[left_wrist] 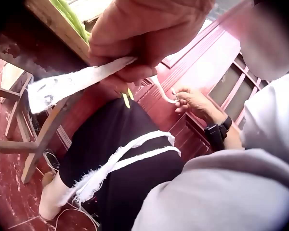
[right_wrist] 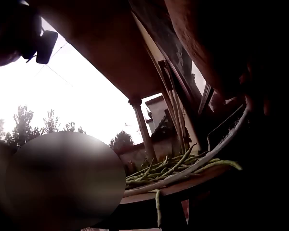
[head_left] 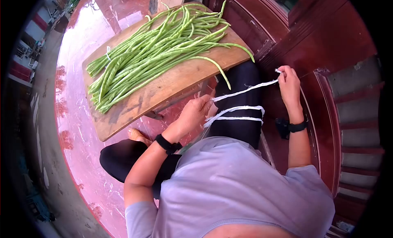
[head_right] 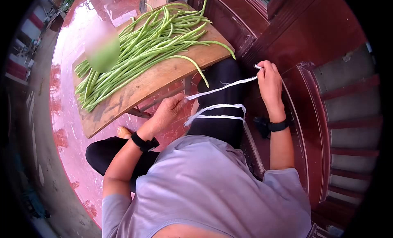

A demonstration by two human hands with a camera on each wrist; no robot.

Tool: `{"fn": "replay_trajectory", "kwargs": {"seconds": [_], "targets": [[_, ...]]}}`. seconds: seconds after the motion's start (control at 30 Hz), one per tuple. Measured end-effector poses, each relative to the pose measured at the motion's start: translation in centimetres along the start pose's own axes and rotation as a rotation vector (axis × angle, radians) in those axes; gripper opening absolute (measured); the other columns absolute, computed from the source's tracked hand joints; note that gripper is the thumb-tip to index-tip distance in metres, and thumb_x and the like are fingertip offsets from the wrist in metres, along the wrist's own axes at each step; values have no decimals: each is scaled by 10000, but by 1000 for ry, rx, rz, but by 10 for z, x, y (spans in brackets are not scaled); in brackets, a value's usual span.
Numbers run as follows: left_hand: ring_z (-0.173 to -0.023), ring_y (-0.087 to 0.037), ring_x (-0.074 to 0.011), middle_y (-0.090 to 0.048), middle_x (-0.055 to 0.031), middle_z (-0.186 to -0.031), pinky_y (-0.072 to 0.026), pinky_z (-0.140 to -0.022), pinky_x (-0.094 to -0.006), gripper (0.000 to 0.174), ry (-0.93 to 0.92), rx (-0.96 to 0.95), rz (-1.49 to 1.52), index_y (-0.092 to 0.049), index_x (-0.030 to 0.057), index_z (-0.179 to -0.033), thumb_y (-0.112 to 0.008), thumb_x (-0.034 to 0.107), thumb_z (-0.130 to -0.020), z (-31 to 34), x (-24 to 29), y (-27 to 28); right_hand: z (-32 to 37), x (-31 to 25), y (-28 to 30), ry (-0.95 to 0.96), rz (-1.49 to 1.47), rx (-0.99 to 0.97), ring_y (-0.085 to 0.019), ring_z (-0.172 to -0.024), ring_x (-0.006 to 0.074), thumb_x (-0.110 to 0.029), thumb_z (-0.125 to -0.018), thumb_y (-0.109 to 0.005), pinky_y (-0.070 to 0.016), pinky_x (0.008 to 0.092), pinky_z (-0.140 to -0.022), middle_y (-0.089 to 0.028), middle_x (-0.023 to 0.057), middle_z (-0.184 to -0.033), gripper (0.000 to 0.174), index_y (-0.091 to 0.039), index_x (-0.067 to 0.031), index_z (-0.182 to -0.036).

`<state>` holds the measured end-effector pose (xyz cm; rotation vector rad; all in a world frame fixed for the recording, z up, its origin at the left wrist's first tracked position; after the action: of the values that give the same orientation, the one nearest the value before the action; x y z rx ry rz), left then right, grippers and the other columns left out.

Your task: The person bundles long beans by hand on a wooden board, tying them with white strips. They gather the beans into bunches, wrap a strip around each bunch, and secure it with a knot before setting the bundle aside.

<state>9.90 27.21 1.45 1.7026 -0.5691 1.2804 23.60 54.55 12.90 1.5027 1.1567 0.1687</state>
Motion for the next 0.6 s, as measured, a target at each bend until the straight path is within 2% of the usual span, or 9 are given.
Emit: {"fn": "replay_trajectory", "kwargs": {"seconds": [0.03, 0.07, 0.17, 0.2, 0.3, 0.33, 0.37, 0.5, 0.6], "targets": [[-689, -587, -276, -623, -152, -791, -476, -654, -354, 191, -41, -16, -79, -617, 27, -1085, -529, 173, -999, -4, -1, -8, 8, -3, -2, 152, 270, -1, -644, -854, 325, -40, -872, -534, -512, 430, -696, -619, 149, -925, 149, -589, -37, -1010], [-743, -609, -382, -614, -221, -819, -496, -690, -416, 176, -73, -62, -105, -629, 30, -1065, -564, 148, -953, -7, -3, -18, 12, 16, -12, 88, 274, -130, -598, -909, 415, -40, -845, -513, -477, 496, -762, -610, 186, -933, 173, -595, -49, -998], [-841, -621, -394, -644, -209, -898, -500, -749, -441, 200, -58, -145, -272, -631, 54, -1092, -597, 165, -930, -11, -4, -36, 27, 50, -24, 65, 490, -291, -621, -897, 393, -41, -838, -528, -478, 491, -739, -623, 147, -906, 116, -599, -78, -923], [-980, -600, -392, -648, -188, -1039, -492, -841, -456, 259, -151, -34, -404, -630, 85, -1132, -649, 159, -885, -10, 6, -31, 28, 50, -25, 82, 498, -297, -629, -884, 385, -40, -817, -560, -483, 482, -729, -629, 145, -887, 86, -590, -72, -890], [-1088, -559, -378, -621, -159, -1152, -474, -911, -448, 321, -149, 48, -427, -625, 104, -1164, -682, 129, -849, -3, 7, -17, 42, 55, -33, 167, 578, -378, -629, -901, 382, -59, -791, -600, -485, 477, -739, -627, 161, -904, 127, -607, -67, -918], [-1118, -519, -392, -549, -191, -1229, -448, -945, -477, 373, -74, -74, -327, -595, 57, -1213, -645, 60, -844, -3, 5, -15, 47, 45, -30, 155, 559, -441, -625, -937, 374, -93, -772, -640, -479, 479, -762, -622, 175, -932, 204, -619, -65, -972], [-1102, -532, -383, -567, -178, -1189, -460, -939, -460, 355, -221, -64, -279, -598, 59, -1191, -645, 58, -839, 1, 25, -5, 48, 43, -31, 113, 565, -503, -615, -971, 373, -138, -765, -673, -471, 471, -801, -621, 173, -970, 284, -627, -74, -1038], [-1057, -553, -375, -597, -175, -1099, -480, -908, -433, 323, -143, 71, -289, -609, 76, -1163, -650, 83, -842, 1, 24, 53, 40, -28, -35, 164, 327, -651, -632, -974, 340, -207, -825, -676, -475, 444, -835, -665, 152, -970, 336, -627, -60, -1123], [-1137, -546, -370, -584, -184, -1192, -465, -965, -431, 419, -81, 317, -468, -563, 62, -1247, -684, 116, -850, 7, 37, 123, 30, -129, -32, 393, 102, -705, -637, -929, 312, -184, -802, -685, -492, 411, -786, -655, 132, -929, 319, -634, -51, -1088]]}}
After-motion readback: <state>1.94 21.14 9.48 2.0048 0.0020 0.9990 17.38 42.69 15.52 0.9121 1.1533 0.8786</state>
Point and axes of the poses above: each hand's wrist, its own z-axis away from the middle knuckle, its own y-axis out of the back of the hand, x = y × z, the point moved 10 cm from there along -z, towards the middle knuckle
